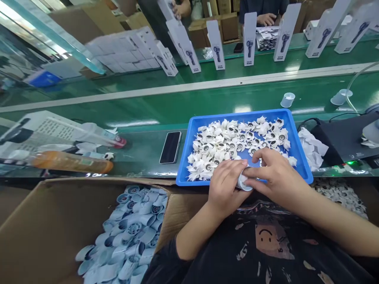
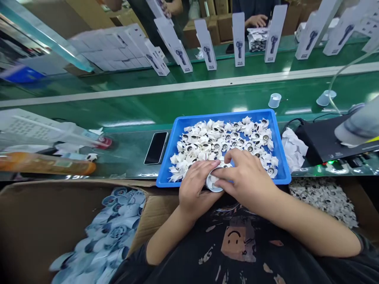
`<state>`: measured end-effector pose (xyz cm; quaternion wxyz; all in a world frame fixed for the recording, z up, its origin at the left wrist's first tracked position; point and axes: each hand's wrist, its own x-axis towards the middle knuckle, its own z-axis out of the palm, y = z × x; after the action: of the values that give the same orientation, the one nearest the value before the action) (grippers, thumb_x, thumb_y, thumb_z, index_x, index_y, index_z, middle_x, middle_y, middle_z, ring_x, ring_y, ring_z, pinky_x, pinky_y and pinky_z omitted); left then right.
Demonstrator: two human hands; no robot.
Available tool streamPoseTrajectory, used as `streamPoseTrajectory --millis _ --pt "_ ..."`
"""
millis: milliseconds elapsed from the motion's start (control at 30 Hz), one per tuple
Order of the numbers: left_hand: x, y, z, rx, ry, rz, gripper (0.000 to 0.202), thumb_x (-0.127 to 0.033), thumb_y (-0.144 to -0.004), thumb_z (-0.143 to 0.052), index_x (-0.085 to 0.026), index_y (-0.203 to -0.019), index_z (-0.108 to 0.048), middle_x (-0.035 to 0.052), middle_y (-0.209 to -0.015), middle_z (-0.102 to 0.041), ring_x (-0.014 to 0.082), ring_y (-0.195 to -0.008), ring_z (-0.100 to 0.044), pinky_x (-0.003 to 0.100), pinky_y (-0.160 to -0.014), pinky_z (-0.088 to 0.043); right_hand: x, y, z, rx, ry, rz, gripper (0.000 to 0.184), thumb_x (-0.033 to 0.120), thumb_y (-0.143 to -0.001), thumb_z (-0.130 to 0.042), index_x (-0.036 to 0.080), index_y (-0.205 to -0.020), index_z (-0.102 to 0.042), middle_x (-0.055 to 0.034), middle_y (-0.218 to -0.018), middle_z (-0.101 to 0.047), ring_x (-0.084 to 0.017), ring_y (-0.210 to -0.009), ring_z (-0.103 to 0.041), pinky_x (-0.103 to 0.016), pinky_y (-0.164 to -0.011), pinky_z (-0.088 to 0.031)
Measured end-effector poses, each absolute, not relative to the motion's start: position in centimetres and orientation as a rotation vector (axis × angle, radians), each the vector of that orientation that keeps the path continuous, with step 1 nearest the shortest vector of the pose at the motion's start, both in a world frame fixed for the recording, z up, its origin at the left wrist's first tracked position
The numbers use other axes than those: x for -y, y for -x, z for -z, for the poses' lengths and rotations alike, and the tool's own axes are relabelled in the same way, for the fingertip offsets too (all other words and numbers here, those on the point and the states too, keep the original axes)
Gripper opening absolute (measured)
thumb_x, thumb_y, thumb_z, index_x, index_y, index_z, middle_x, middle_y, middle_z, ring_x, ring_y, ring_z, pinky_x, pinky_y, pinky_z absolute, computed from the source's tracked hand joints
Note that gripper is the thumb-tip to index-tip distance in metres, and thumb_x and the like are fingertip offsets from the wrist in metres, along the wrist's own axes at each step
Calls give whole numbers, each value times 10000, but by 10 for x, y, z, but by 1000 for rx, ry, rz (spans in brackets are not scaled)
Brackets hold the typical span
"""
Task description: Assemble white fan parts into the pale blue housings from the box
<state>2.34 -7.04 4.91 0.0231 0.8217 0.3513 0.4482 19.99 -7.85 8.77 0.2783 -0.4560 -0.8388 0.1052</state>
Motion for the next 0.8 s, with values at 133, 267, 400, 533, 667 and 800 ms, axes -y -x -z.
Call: streamPoseTrajectory --millis 133,267,400,533,667,800 --pt "62 -16 -46 -1190 -2558 -1310 425 -370 -858 -659 -169 -1205 -519 123 -1098 -725 232 -1013 -690 390 -967 -507 91 -213 -94 2219 1012 -431 286 345 -934 -553 208 -740 -713 -75 -957 -569 -180 -896 -533 -336 -784 -437" --pt "56 -16 -42 -1122 -2582 -1208 515 -432 -839 -676 -168 -1243 -498 129 -1138 -710 240 -1031 -683 429 -1025 -461 95 -216 -82 2233 1047 -274 389 414 -882 -613 186 -1196 -636 -143 -1180 -537 -256 -1092 -512 -419 -898 -471" --pt "34 -16 -49 -940 -2649 -981 635 -569 -774 -691 -180 -1249 -532 156 -1274 -626 295 -1188 -589 485 -1061 -414 97 -225 -67 2217 1228 -83 348 356 -856 -637 233 -1182 -627 -128 -1333 -487 -330 -1208 -448 -557 -965 -420" --pt "-39 -23 -63 -1240 -2481 -694 544 -534 -701 -768 -244 -1138 -626 98 -1220 -585 290 -1158 -560 437 -989 -463 112 -248 -60 1984 1172 -94 123 214 -898 -554 222 -951 -665 -90 -1210 -547 -233 -1142 -514 -428 -976 -433" --pt "-131 -54 -70 -1631 -2249 -545 564 -246 -811 -681 -185 -1324 -455 117 -1298 -515 237 -1204 -522 374 -1031 -425 126 -253 -47 1900 1178 -102 156 205 -896 -545 236 -994 -663 -85 -1191 -559 -194 -1115 -552 -341 -939 -484" --pt "-180 -89 -63 -1633 -2224 -365 468 -230 -860 -649 -131 -1290 -491 140 -1290 -549 262 -1156 -562 464 -998 -460 129 -245 -42 1940 1077 -117 184 221 -896 -531 229 -1032 -653 -91 -1178 -567 -156 -1038 -598 -273 -892 -538"
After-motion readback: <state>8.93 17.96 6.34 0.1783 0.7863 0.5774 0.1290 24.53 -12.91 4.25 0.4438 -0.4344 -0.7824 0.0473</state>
